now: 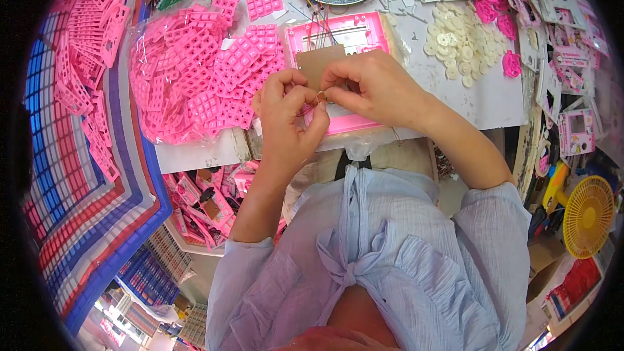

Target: Assembling a small toy calculator by attaching a circuit board and various plastic components using a glue gun.

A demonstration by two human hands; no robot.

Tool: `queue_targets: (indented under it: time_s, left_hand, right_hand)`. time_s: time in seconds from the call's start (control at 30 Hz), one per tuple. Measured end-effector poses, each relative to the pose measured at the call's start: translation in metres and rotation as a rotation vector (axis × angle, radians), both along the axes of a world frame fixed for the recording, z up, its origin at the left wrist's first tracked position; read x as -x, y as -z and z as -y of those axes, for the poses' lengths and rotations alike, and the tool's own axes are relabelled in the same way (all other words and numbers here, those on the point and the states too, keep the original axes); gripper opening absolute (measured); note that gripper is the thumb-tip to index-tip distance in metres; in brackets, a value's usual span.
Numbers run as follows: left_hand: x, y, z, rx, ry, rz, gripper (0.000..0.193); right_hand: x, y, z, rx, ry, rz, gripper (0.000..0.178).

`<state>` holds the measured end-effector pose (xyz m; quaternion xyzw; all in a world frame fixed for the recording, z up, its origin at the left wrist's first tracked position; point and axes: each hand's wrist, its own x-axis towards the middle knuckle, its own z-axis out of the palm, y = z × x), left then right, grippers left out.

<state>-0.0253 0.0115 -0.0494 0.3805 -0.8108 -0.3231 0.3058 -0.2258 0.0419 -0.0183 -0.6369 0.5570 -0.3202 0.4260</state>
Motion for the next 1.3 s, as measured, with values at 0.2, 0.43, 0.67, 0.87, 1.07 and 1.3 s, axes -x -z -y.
queue_targets:
  time_s: [0.2,0.43,0.67,0.87,1.07,1.3]
  left_hand:
    - [-0.008,0.005,0.002,0.112,-0.012,0.049,0.012]
    - [-0.009,-0.006,-0.004,0.062,-0.031,0.056,0.019]
    - [-0.009,-0.005,-0.004,0.029,-0.005,0.005,0.017]
    - [-0.008,0.002,-0.004,-0.187,0.003,-0.245,0.012]
    - [-0.006,0.002,-0.007,-0.147,-0.033,-0.201,0.013]
    - [-0.005,-0.013,-0.007,-0.252,-0.031,-0.120,0.010]
  right_hand:
    - [0.001,0.001,0.000,-0.004,0.038,0.056,0.012]
    - [-0.003,0.000,-0.002,-0.014,0.043,0.075,0.012]
    - [0.000,0.008,-0.004,-0.039,0.027,0.169,0.014]
    - [-0.015,0.012,-0.008,0.592,0.006,-0.203,0.020]
    - [-0.021,0.009,-0.026,0.340,0.103,-0.060,0.018]
    - [-0.020,0.016,-0.028,0.408,0.119,-0.085,0.017]
